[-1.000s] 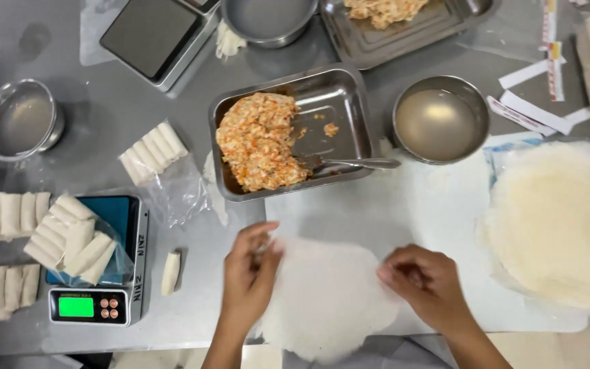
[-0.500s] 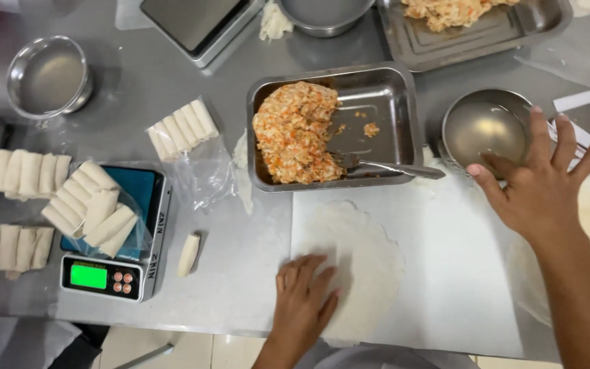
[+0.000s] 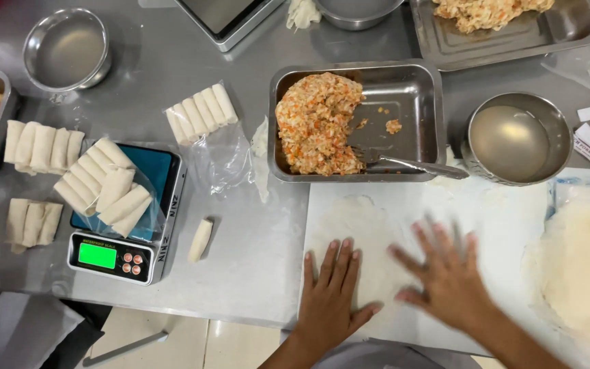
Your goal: Manually portioning filling onto wrappers and rolling them into lumpia on a production line.
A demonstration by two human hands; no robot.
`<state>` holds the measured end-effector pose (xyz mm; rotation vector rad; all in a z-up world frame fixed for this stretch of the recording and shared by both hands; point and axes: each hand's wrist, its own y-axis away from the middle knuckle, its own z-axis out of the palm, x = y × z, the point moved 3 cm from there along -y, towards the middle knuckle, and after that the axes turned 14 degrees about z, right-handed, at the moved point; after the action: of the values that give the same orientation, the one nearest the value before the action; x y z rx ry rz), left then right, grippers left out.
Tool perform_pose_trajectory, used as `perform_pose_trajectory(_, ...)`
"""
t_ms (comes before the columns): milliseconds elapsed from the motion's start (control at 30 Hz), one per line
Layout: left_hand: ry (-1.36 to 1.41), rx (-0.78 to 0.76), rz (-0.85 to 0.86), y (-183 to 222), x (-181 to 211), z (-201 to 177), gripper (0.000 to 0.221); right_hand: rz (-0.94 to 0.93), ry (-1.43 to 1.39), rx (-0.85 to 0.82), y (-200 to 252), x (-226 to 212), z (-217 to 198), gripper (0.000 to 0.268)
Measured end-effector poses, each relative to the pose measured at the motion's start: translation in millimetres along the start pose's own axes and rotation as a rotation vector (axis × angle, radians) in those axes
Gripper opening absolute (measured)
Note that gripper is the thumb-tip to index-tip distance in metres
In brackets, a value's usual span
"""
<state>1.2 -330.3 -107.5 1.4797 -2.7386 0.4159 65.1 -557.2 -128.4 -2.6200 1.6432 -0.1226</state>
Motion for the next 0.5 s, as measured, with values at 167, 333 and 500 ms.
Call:
perform_pose_trajectory(167, -0.007, 0.016, -0.004, -0.4, -0.4, -2.6, 0.089, 0.034, 0.026, 0.054, -21.8, -12.8, -3.4, 0.094)
perform_pose_trajectory(333, 0.025, 0.014, -0.014, 5.4, 1.2, -0.7, 0.087, 0.11, 0.101, -0.025, -73.5, -19.1, -0.4, 0.084)
perform_pose_trajectory(500, 0.042, 0.006, -0.011, 1.7, -1.4, -0.5, 0.087, -0.178, 0.213, 0.008, -112.8, -45.2, -9.7, 0.066)
